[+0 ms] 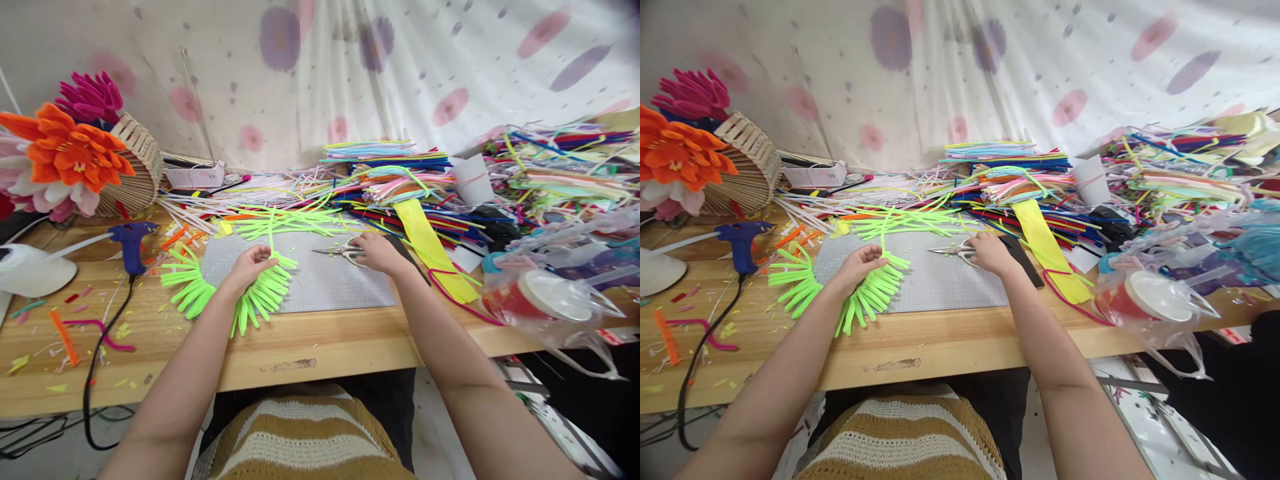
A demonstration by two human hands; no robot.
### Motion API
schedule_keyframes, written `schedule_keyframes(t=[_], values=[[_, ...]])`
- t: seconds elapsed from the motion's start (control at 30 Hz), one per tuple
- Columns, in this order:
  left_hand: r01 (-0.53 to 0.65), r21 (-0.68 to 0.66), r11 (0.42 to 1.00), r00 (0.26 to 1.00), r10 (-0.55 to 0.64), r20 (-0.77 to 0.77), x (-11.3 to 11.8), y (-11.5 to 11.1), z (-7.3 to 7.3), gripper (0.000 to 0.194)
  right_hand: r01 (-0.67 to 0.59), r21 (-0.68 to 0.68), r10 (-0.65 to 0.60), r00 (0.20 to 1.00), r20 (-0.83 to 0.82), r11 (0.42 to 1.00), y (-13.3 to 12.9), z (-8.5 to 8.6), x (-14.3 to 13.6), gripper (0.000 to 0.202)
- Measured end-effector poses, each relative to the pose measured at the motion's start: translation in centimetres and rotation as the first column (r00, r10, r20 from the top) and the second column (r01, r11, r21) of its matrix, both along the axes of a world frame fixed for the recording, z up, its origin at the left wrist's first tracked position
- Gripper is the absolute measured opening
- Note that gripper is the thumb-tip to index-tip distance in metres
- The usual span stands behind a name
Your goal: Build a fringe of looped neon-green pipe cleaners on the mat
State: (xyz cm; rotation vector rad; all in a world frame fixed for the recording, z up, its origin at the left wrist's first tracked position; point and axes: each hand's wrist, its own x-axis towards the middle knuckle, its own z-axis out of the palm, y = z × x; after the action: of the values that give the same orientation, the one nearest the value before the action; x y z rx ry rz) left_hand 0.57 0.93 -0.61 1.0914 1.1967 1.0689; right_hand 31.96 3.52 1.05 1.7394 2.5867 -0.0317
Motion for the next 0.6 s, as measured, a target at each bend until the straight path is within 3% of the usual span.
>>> schedule_keyframes(t=[0.17, 0.3, 0.5, 0.6], values=[[-0.023, -0.077, 0.997, 0.999, 0.026, 0.04, -0.4, 0.2, -0.5, 0.05, 0.004, -0.049, -0.015, 0.972, -0.234, 0.999, -0.2, 0.2, 0.1, 0.034], [0.009, -0.098, 0.995, 0.994, 0.001, 0.107, -0.1, 0.2, -0.6, 0.045, 0.001, 0.081, 0.031, 0.92, -0.391, 0.997, -0.5, 0.5, -2.6, 0.029], [0.054, -0.126, 0.991, 0.987, -0.034, 0.157, 0.3, -0.1, -0.3, 0.047, -0.121, 0.278, 0.235, 0.874, -0.425, 0.953, -0.7, -0.1, -8.9, 0.04], [0.011, -0.093, 0.996, 0.986, 0.005, 0.164, 0.3, -0.1, -0.2, 0.046, -0.212, 0.322, 0.331, 0.864, -0.378, 0.923, -0.6, -1.1, -10.5, 0.042]])
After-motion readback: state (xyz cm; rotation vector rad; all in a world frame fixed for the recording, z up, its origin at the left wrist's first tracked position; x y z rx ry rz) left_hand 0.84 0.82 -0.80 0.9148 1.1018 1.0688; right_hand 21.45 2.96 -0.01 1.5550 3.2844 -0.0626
